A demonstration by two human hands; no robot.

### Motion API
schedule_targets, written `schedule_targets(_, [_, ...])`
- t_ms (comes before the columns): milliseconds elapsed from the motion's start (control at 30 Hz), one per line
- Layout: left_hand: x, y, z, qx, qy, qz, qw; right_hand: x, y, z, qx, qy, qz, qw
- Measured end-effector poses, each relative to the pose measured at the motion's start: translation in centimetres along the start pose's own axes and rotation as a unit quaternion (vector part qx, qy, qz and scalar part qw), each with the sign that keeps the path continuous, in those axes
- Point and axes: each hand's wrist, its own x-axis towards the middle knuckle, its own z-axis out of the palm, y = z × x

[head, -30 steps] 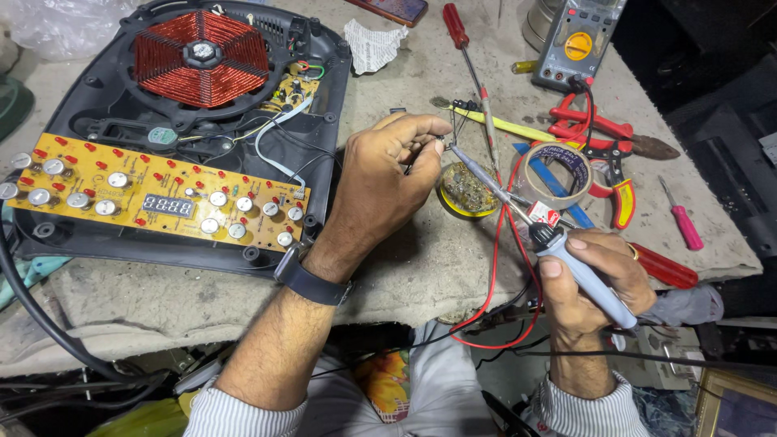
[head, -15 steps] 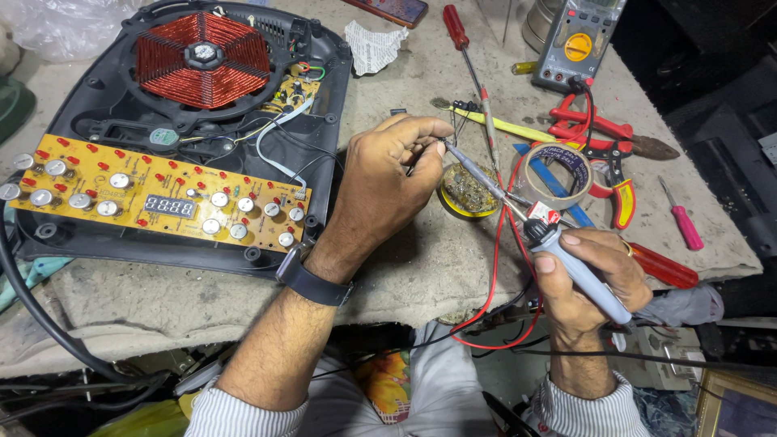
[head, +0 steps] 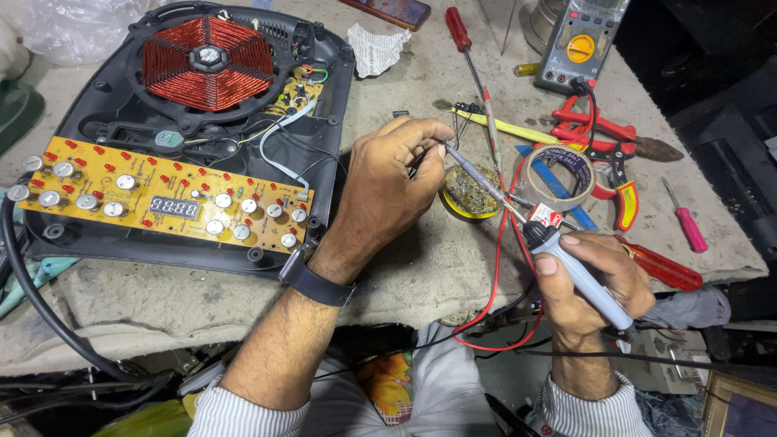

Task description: The person holds a small cylindrical component with two wires, uses a soldering iron to apply solder to the wire ends, and repeatedly checks the connection. The person then twists the wires together and continues to solder the joint.

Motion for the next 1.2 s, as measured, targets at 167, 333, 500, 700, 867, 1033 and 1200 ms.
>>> schedule_targets(167, [-0.1,-0.1,0.0,0.015,-0.004,0.025,1.000,2.5,-2.7,-1.0,-0.048,-0.049,-0.007,0.998])
schedule_targets(333, [-0.2,-0.2,0.0,0.022,-0.016,0.046,0.999,5.9,-5.8,-2.1,-0.112,-0.114,0.001,0.987])
schedule_targets(500, [-0.1,-0.1,0.2,0.028,-0.013,0.058,0.998,7.6,-6.8,-2.2,-0.144,-0.111,0.013,0.983])
schedule_targets(700, [0.0,0.1,0.0,0.004,-0.014,0.026,1.000,6.0,-5.1,-2.4,0.154,0.093,0.111,0.977])
schedule_targets(867, [0.0,0.2,0.2,-0.025,-0.019,0.003,1.000,4.2,-2.3,-3.0,0.185,0.147,0.137,0.962])
schedule_targets(1033, [0.1,0.1,0.2,-0.023,-0.020,-0.004,1.000,1.6,-0.5,-3.0,0.195,0.132,0.156,0.959])
schedule_targets(1200, [0.1,0.1,0.2,-0.034,-0.020,-0.013,0.999,0.5,0.4,-3.0,0.216,0.123,0.146,0.958])
